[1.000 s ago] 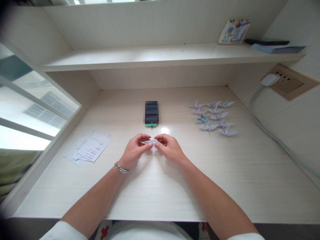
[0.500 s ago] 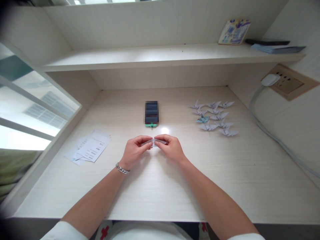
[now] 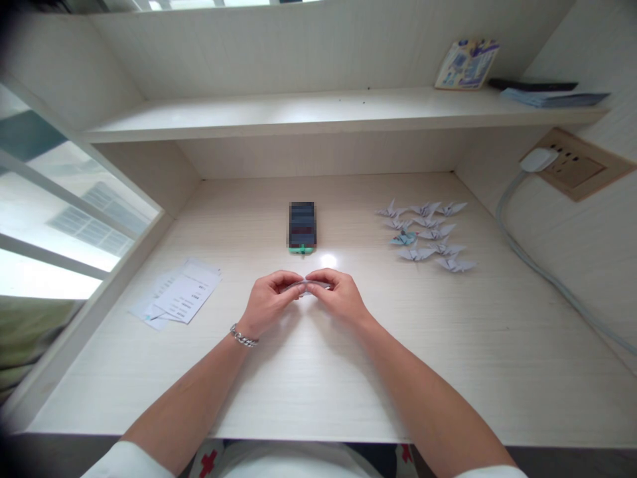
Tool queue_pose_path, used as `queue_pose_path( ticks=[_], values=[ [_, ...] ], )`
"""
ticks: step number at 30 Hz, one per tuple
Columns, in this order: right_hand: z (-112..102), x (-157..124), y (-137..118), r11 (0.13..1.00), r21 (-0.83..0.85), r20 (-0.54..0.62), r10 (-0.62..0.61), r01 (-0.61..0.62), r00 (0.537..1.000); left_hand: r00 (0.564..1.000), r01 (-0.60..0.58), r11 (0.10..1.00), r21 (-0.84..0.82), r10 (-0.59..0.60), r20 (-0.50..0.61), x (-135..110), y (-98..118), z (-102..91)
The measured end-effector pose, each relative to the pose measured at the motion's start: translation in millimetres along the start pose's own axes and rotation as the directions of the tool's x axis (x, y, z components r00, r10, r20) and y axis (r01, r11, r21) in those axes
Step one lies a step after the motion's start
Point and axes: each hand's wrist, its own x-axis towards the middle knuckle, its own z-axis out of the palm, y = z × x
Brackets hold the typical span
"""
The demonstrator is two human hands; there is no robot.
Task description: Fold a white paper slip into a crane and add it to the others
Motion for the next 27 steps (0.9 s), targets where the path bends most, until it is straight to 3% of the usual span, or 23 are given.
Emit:
queue_pose_path(
  ticks=[12,19,27],
  values=[
    [-1.1,-0.3,-2.9,0.997,-0.051,0.092,0.059,-0.054,0.994,0.996,0.034,0.995,0.098,-0.041,0.074,0.3,-0.4,-2.8],
    [1.6,-2.2,-9.4,0.980,0.106,0.077,0.163,-0.171,0.984,0.989,0.115,0.991,-0.072,-0.108,0.098,0.8,2.3,-0.9],
    [4.3,-3.1,-12.4,0.933,0.258,0.059,0.243,-0.250,0.968,0.990,0.127,0.974,-0.189,-0.114,0.079,1.7,6.1,0.2]
  ],
)
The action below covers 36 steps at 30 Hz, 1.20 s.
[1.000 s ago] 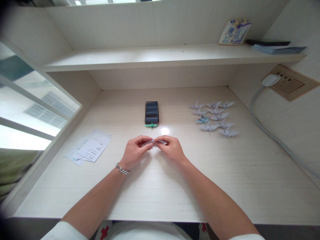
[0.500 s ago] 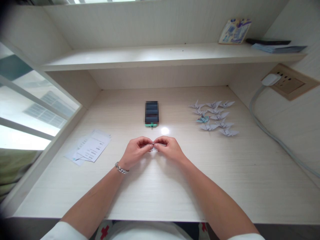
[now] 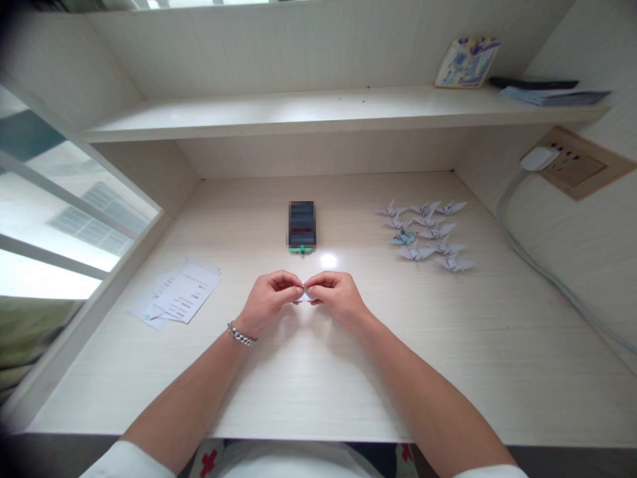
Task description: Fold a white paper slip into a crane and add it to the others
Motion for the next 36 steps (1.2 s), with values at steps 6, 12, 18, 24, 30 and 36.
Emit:
queue_pose_path(
  ticks=[6,12,18,24,30,36],
  values=[
    [-1.5,0.3,1.1,1.000,0.010,0.019,0.008,-0.008,1.000,0.999,-0.032,0.999,0.036,0.032,-0.010,-0.2,-1.8,-0.2],
    [-3.4,2.1,4.0,1.000,0.015,0.040,0.017,-0.017,0.999,0.995,-0.089,0.977,0.195,0.094,-0.017,-1.2,-2.5,-0.5],
    [-4.5,3.8,6.5,0.996,-0.086,0.019,-0.026,0.028,0.999,0.995,-0.090,0.966,0.244,0.096,-0.011,-1.7,-2.3,-2.7],
    [-5.4,4.6,7.7,0.987,-0.119,0.012,-0.103,0.104,0.995,1.000,-0.024,0.991,0.128,0.024,-0.004,0.8,-2.9,-3.1],
    [-2.9,2.4,5.9,0.961,-0.209,0.007,-0.185,0.182,0.983,1.000,-0.005,0.999,0.038,0.006,-0.022,1.8,-5.8,-3.3],
    [-1.4,2.9,6.2,0.978,-0.122,0.013,-0.169,0.169,0.986,1.000,-0.012,0.998,0.054,0.014,-0.024,1.0,-5.0,-2.9]
  ],
)
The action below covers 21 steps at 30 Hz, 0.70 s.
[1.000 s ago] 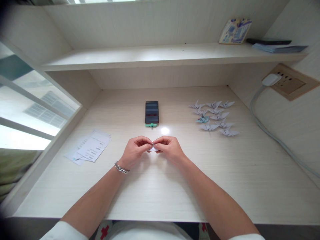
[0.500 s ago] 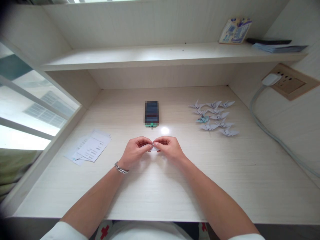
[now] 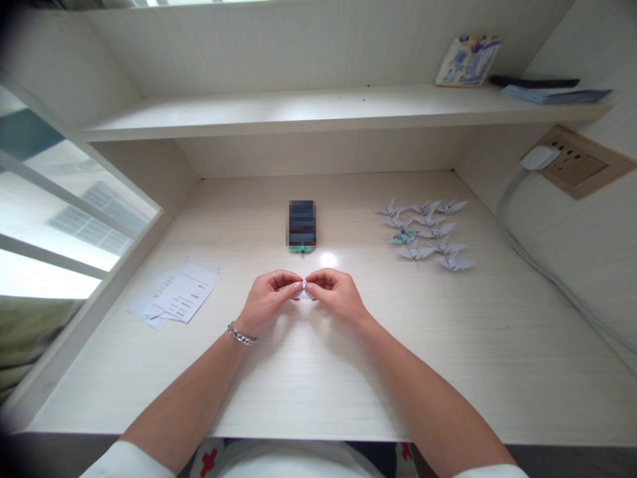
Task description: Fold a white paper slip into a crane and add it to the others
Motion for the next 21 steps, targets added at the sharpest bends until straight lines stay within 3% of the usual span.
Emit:
queue_pose_path(
  ticks=[8,15,21],
  values=[
    [-1.6,1.4,1.6,0.987,0.152,0.018,0.051,-0.054,0.999,0.999,-0.032,0.999,-0.016,0.032,-0.015,-1.4,3.7,1.7],
    [0.1,0.2,4.0,0.996,0.080,0.030,0.037,-0.039,0.999,0.999,-0.043,0.998,0.037,0.043,-0.022,-2.4,3.8,1.6],
    [-2.1,1.0,4.8,0.999,0.034,0.022,-0.005,0.004,1.000,1.000,0.020,0.995,-0.096,-0.021,-0.007,-0.3,2.9,-0.2]
  ],
)
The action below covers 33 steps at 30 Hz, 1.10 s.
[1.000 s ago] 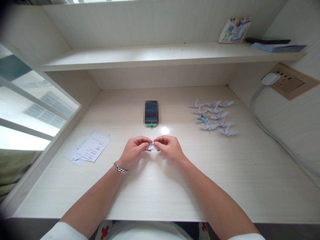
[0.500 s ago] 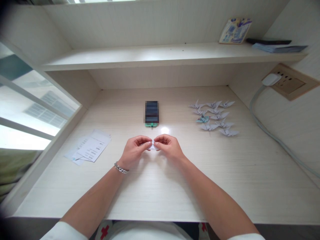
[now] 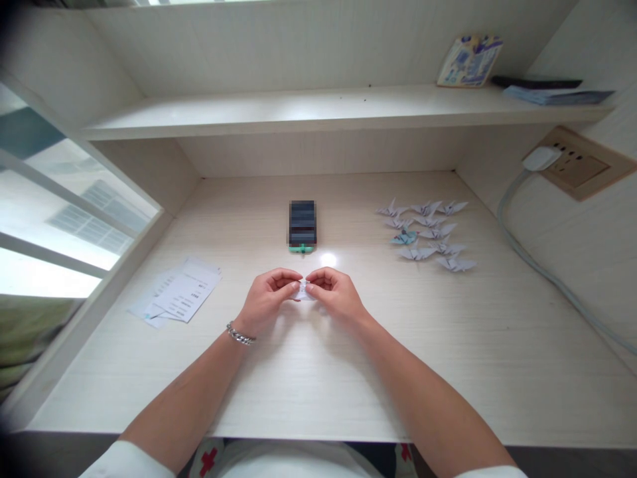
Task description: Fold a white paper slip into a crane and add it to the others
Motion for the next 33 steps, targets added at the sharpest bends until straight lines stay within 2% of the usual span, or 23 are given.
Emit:
queue_pose_path(
  ticks=[5,13,21,33],
  values=[
    [-0.8,0.4,0.0,1.000,0.015,-0.003,-0.012,0.012,1.000,0.999,0.046,0.996,-0.077,-0.045,0.015,0.9,1.7,-2.2],
    [-0.9,0.4,1.8,1.000,-0.006,0.003,-0.018,0.018,1.000,0.999,-0.029,0.999,0.035,0.028,0.020,0.9,0.0,-2.4],
    [-2.3,0.6,0.2,1.000,-0.015,0.030,-0.011,0.011,0.999,0.997,-0.024,0.999,0.037,0.022,0.070,0.5,3.9,-4.6],
    [-4.6,1.2,-3.9,0.999,0.037,0.050,0.015,-0.017,0.999,0.998,-0.059,0.997,0.047,0.057,0.041,-0.3,7.9,-4.1]
  ],
)
